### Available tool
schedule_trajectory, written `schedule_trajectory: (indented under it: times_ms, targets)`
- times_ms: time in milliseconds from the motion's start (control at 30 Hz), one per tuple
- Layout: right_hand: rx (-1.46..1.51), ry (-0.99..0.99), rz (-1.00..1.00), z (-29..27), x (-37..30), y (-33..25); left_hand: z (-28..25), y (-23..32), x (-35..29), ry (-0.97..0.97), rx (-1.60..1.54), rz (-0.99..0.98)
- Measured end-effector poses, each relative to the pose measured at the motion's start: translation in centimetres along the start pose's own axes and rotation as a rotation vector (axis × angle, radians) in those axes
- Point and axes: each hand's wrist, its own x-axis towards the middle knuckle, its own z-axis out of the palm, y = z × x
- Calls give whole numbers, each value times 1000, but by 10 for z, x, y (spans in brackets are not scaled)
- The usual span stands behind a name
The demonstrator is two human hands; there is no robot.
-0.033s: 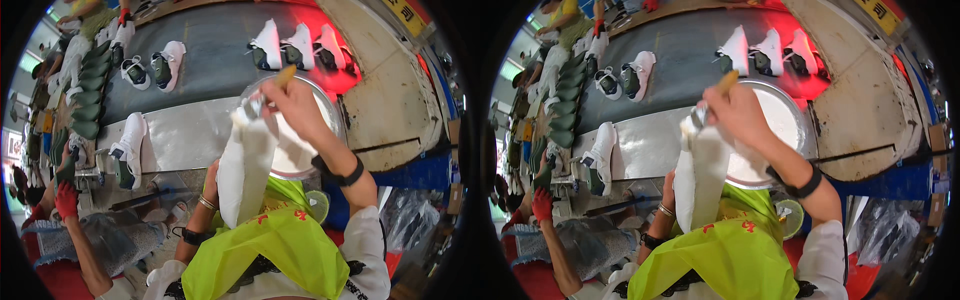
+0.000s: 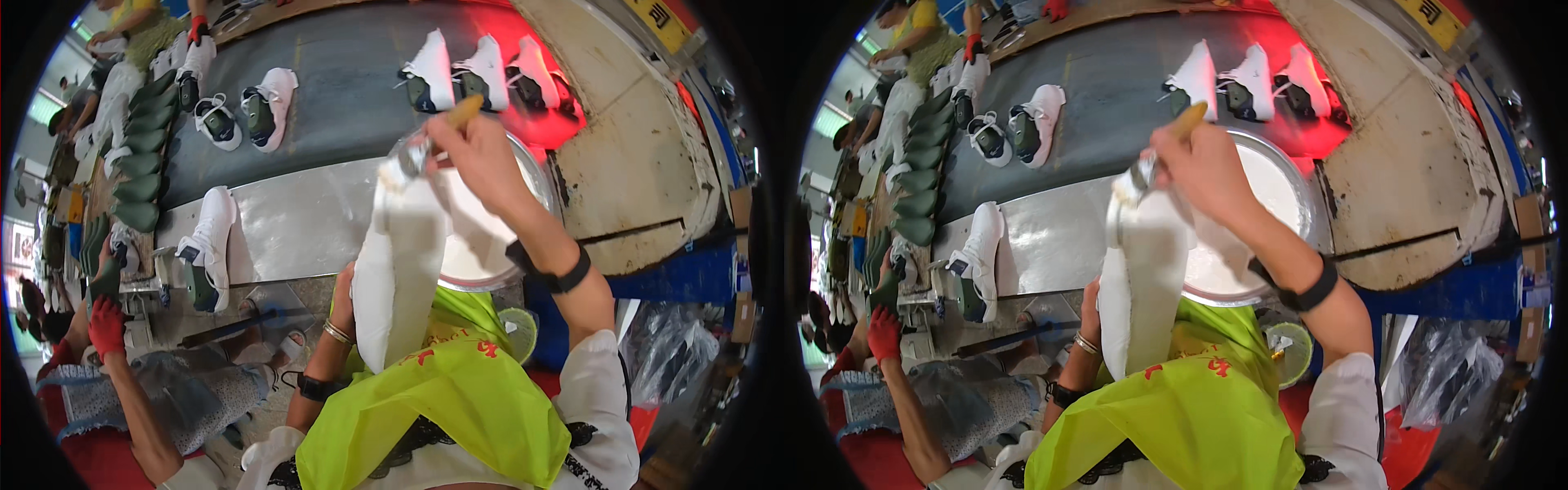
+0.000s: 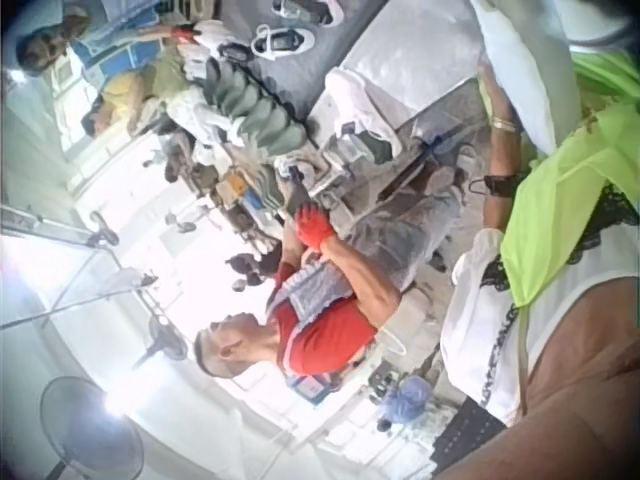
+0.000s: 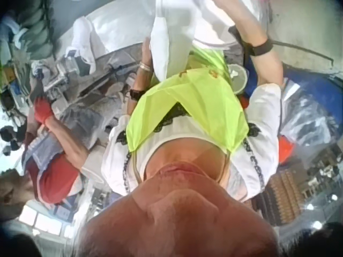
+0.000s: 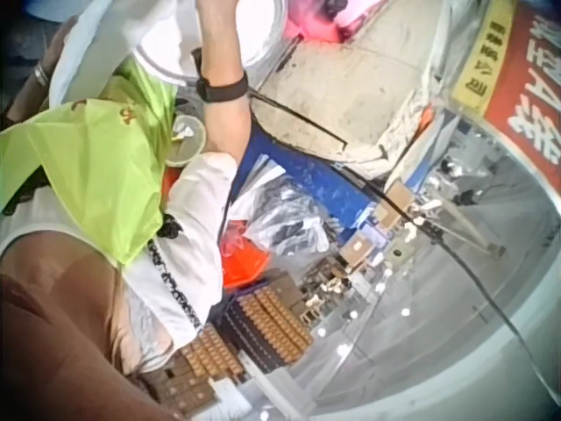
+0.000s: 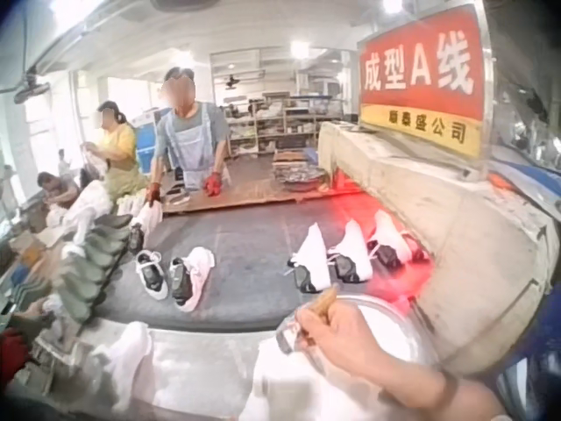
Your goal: Applying adhesive to the bottom of shoe soles using a brush in a manufacturing environment.
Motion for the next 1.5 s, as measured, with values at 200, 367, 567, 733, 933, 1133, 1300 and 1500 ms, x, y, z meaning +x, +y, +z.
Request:
schedule_trajectory:
  times_ms: [200, 367, 567, 733, 933, 1133, 1300, 1500]
  targets:
    - [-148, 101, 32, -17, -14, 42, -16, -25, -2, 72, -323, -25]
    - [78, 58, 121, -4, -67, 60, -20, -22, -6, 158, -475, -115]
    - [-164, 347, -264, -19, -21, 98, -27, -28, -2, 212, -475, -34]
    - [-478, 250, -93, -19, -18, 110, -29, -24, -1, 181, -378, -52]
    - [-279, 126, -619, -11, -27, 40, -3, -2, 8, 134, -341, -115]
    - [-342, 141, -591, -6, -34, 53, -17, -27, 7, 65, -222, -70]
    - [-292, 71, -199, -10, -68, 47, -17, -26, 10, 125, -336, -109]
    - [-284, 116, -566, 19, -19, 19, -12, -17, 8, 43, -360, -106]
